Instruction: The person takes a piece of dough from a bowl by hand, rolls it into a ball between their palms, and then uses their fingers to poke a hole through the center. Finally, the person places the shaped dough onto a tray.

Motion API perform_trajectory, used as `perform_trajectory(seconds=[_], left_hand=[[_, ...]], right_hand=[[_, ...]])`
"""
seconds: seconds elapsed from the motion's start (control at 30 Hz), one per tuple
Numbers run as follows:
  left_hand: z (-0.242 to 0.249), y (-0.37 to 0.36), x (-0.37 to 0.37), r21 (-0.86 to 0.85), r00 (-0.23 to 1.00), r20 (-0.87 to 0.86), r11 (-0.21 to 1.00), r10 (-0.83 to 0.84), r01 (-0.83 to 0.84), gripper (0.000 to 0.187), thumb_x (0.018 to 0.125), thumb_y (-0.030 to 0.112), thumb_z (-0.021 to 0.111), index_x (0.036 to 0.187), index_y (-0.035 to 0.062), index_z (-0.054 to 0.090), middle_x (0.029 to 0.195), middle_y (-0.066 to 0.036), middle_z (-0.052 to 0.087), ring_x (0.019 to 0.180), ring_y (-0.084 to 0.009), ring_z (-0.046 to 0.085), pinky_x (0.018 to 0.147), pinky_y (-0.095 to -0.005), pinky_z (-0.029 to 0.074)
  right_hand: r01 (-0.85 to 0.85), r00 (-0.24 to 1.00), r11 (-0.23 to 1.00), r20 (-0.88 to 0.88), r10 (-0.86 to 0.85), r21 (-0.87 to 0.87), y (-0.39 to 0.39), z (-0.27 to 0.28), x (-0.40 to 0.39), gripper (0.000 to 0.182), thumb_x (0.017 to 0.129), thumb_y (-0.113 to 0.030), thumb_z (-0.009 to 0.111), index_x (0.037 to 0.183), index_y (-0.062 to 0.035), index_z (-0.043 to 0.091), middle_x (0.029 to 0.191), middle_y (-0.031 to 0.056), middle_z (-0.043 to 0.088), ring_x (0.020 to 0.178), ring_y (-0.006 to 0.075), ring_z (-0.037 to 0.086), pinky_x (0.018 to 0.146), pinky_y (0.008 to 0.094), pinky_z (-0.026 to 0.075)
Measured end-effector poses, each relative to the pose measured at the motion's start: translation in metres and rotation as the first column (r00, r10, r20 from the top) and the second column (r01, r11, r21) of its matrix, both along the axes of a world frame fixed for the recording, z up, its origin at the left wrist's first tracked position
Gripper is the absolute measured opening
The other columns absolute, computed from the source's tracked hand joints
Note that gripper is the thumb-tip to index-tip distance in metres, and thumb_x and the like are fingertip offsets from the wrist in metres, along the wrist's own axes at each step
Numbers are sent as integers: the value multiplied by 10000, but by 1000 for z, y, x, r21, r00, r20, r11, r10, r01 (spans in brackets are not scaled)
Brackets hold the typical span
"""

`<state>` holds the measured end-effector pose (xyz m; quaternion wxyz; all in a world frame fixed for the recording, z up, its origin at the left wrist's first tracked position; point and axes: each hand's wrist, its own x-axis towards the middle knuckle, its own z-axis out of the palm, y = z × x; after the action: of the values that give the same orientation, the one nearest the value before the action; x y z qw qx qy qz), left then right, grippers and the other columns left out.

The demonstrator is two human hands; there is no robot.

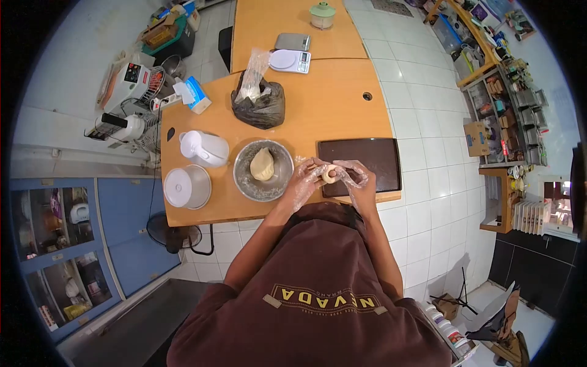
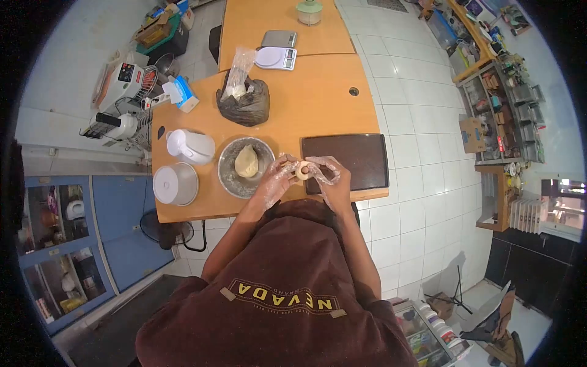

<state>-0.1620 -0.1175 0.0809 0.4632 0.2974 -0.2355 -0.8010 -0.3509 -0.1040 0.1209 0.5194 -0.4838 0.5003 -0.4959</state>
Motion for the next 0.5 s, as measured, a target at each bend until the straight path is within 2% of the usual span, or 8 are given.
perform_trajectory(seconds=[0.1, 0.2, 0.3, 0.4, 0.5], left_hand=[[5, -7, -1, -1, 999, -33, 999, -37, 37, 109, 1073, 145, 612, 1129, 53, 629, 1193, -90, 688, 1144, -213, 695, 988, -374, 579], [4, -16, -5, 66, 997, 75, 997, -32, 27, 107, 1073, 146, 615, 1109, 47, 628, 1184, -90, 682, 1122, -210, 698, 988, -383, 580], [1, -19, -10, -34, 988, 153, 999, -33, 39, 161, 1086, 200, 611, 1147, 52, 623, 1111, -48, 686, 1081, -158, 682, 1013, -353, 567], [-1, -21, -8, 12, 996, 93, 1000, 11, -12, 97, 1072, 130, 612, 1133, 56, 612, 1197, -87, 673, 1132, -207, 688, 1002, -405, 579], [0, -18, -8, -19, 995, 14, 995, 103, -103, 142, 1075, 144, 613, 1172, 41, 611, 1171, -84, 669, 1100, -181, 685, 1000, -367, 587]], right_hand=[[26, 1000, 999, 2, -26, 23, -2, 3, -2, 185, 973, -15, 723, 1149, 29, 761, 1119, 87, 727, 1062, 161, 695, 951, 303, 549], [24, 999, 999, -34, -23, 26, -6, 5, -4, 180, 975, -21, 726, 1144, 30, 761, 1114, 85, 726, 1068, 161, 693, 955, 306, 547], [10, 998, 1000, -63, -11, -7, -10, 4, -1, 185, 980, -30, 727, 1152, 32, 753, 1119, 85, 726, 1070, 159, 689, 957, 312, 544], [29, 999, 1000, -26, -29, 4, -13, 3, 0, 228, 990, -36, 721, 1211, 18, 729, 1139, 73, 728, 1067, 146, 684, 946, 306, 540], [3, 998, 997, 56, -7, 75, -17, -1, 0, 271, 998, -40, 715, 1264, 7, 701, 1161, 61, 728, 1078, 134, 674, 962, 301, 533]])
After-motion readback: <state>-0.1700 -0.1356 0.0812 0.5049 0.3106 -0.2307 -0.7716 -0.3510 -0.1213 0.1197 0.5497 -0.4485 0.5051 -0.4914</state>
